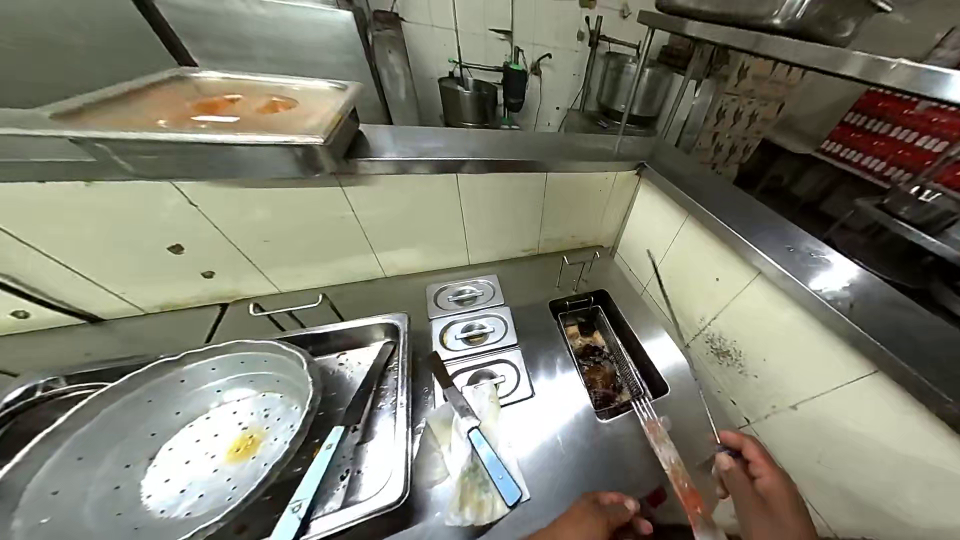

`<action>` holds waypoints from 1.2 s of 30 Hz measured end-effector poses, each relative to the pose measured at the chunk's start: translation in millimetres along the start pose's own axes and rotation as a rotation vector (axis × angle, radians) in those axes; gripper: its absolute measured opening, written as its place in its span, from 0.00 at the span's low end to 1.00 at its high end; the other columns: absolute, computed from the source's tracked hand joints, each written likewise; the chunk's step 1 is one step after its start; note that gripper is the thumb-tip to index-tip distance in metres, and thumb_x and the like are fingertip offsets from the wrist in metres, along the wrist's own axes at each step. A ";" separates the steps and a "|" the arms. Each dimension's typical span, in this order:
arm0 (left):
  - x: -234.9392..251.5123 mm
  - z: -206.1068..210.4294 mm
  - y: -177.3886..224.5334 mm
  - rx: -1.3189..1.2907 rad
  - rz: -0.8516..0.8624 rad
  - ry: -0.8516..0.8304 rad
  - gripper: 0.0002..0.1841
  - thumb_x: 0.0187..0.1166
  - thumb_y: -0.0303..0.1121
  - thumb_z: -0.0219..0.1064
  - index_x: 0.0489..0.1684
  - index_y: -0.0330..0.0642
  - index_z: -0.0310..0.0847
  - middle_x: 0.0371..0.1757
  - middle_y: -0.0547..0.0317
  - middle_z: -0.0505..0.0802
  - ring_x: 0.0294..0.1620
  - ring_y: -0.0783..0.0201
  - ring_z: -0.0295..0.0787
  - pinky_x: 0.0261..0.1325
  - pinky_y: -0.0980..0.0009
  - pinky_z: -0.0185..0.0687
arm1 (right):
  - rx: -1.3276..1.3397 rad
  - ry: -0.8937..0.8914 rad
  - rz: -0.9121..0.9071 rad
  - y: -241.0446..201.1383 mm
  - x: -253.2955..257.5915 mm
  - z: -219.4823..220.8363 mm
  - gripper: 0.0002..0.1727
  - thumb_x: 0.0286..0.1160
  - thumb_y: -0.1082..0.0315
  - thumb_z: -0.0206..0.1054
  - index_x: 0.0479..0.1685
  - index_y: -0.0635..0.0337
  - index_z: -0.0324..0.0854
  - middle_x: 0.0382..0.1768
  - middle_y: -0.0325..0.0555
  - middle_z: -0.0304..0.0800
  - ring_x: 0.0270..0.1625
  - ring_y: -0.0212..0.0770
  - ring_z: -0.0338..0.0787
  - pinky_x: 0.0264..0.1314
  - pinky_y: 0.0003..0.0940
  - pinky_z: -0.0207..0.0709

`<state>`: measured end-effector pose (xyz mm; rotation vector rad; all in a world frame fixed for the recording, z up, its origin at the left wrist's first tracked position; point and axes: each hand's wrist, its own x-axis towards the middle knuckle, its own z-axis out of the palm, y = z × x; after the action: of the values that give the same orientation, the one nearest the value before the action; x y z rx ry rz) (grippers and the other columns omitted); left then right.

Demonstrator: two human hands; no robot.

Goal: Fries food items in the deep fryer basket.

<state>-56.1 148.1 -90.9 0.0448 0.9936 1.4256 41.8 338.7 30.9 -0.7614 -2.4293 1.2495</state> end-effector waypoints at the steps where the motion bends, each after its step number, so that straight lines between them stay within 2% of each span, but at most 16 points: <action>1: 13.2 6.9 1.0 -0.003 -0.020 0.027 0.21 0.95 0.41 0.52 0.75 0.35 0.72 0.62 0.46 0.92 0.60 0.50 0.93 0.66 0.52 0.89 | 0.048 0.020 0.008 3.8 6.2 -5.8 0.18 0.81 0.72 0.55 0.65 0.71 0.78 0.48 0.54 0.85 0.36 0.40 0.88 0.39 0.38 0.87; 4: 46.0 28.2 2.0 -0.050 -0.031 0.074 0.22 0.93 0.43 0.55 0.74 0.36 0.72 0.61 0.48 0.92 0.59 0.53 0.93 0.64 0.55 0.89 | 0.163 0.012 0.014 15.0 27.5 -24.1 0.17 0.82 0.74 0.54 0.65 0.73 0.76 0.41 0.50 0.85 0.34 0.37 0.87 0.37 0.34 0.86; 6: 64.5 42.5 -1.3 -0.133 -0.003 0.120 0.19 0.92 0.41 0.57 0.71 0.37 0.74 0.57 0.50 0.92 0.55 0.56 0.93 0.61 0.57 0.89 | 0.218 -0.042 0.028 23.9 40.6 -36.5 0.17 0.83 0.74 0.53 0.65 0.73 0.74 0.39 0.47 0.84 0.33 0.36 0.87 0.38 0.33 0.86; 9: 90.8 63.4 -3.6 -0.302 0.106 0.172 0.18 0.94 0.38 0.52 0.68 0.34 0.75 0.55 0.46 0.95 0.55 0.53 0.95 0.62 0.57 0.89 | 0.272 -0.107 0.045 41.2 61.7 -49.3 0.17 0.83 0.74 0.53 0.65 0.73 0.75 0.38 0.47 0.85 0.33 0.36 0.88 0.37 0.33 0.86; 11: 101.0 79.7 -1.5 -0.404 0.213 0.233 0.19 0.96 0.37 0.47 0.68 0.31 0.76 0.52 0.43 0.95 0.54 0.50 0.96 0.62 0.55 0.90 | 0.273 -0.169 0.071 52.5 73.5 -54.8 0.17 0.83 0.74 0.53 0.66 0.72 0.74 0.42 0.49 0.86 0.33 0.37 0.89 0.36 0.34 0.87; 13: 106.3 93.0 2.8 -0.475 0.304 0.326 0.19 0.97 0.37 0.44 0.66 0.32 0.75 0.45 0.44 0.95 0.47 0.50 0.96 0.58 0.54 0.91 | 0.254 -0.249 0.108 61.2 83.5 -59.1 0.17 0.84 0.74 0.52 0.67 0.71 0.73 0.46 0.50 0.87 0.30 0.38 0.88 0.32 0.34 0.86; 16: 111.1 103.8 9.9 -0.553 0.383 0.460 0.19 0.98 0.40 0.42 0.62 0.35 0.75 0.31 0.52 0.90 0.33 0.55 0.92 0.46 0.55 0.92 | 0.169 -0.340 0.125 67.8 95.6 -64.9 0.17 0.86 0.73 0.53 0.68 0.68 0.73 0.41 0.47 0.87 0.25 0.36 0.83 0.26 0.34 0.80; 18: 111.3 109.2 12.2 -0.547 0.391 0.526 0.19 0.98 0.42 0.41 0.60 0.37 0.74 0.28 0.57 0.85 0.24 0.61 0.86 0.34 0.62 0.90 | 0.083 -0.363 0.091 73.9 99.5 -70.2 0.18 0.84 0.72 0.55 0.68 0.67 0.76 0.40 0.49 0.87 0.28 0.39 0.84 0.30 0.39 0.80; 20: 110.9 110.2 14.7 -0.525 0.411 0.544 0.20 0.98 0.43 0.40 0.58 0.37 0.73 0.25 0.59 0.82 0.19 0.65 0.80 0.25 0.69 0.83 | -0.015 -0.371 0.024 79.6 101.3 -77.0 0.18 0.82 0.71 0.58 0.68 0.66 0.78 0.43 0.51 0.89 0.35 0.44 0.88 0.38 0.45 0.83; 23: 106.9 112.6 16.6 -0.537 0.446 0.502 0.20 0.98 0.45 0.39 0.54 0.39 0.71 0.21 0.62 0.78 0.14 0.69 0.74 0.18 0.74 0.77 | -0.164 -0.350 -0.062 78.0 89.4 -89.9 0.19 0.80 0.72 0.60 0.68 0.67 0.80 0.50 0.57 0.90 0.48 0.49 0.91 0.53 0.51 0.84; 24: 106.0 112.9 17.3 -0.545 0.457 0.480 0.20 0.98 0.45 0.39 0.52 0.40 0.70 0.20 0.63 0.77 0.12 0.70 0.73 0.16 0.75 0.76 | -0.199 -0.335 -0.085 75.6 83.6 -94.0 0.19 0.79 0.72 0.60 0.67 0.68 0.80 0.50 0.57 0.91 0.49 0.50 0.91 0.55 0.52 0.84; 29: 109.5 108.4 6.2 -0.547 0.506 0.381 0.16 0.97 0.43 0.43 0.53 0.39 0.68 0.19 0.64 0.74 0.09 0.71 0.69 0.12 0.75 0.73 | -0.306 -0.303 -0.178 73.4 60.4 -105.0 0.19 0.78 0.73 0.61 0.66 0.71 0.81 0.53 0.63 0.90 0.52 0.54 0.91 0.59 0.52 0.84; 36: 121.0 104.9 -18.5 -0.439 0.592 0.393 0.11 0.95 0.37 0.51 0.51 0.38 0.70 0.20 0.64 0.76 0.12 0.71 0.71 0.15 0.75 0.74 | -0.426 -0.336 -0.274 86.8 69.0 -114.5 0.19 0.82 0.70 0.59 0.65 0.70 0.83 0.52 0.65 0.89 0.53 0.58 0.90 0.60 0.54 0.83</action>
<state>0.2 298.8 -101.9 -0.2965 1.0013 2.2354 69.2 495.8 27.5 -0.3092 -3.0006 0.8170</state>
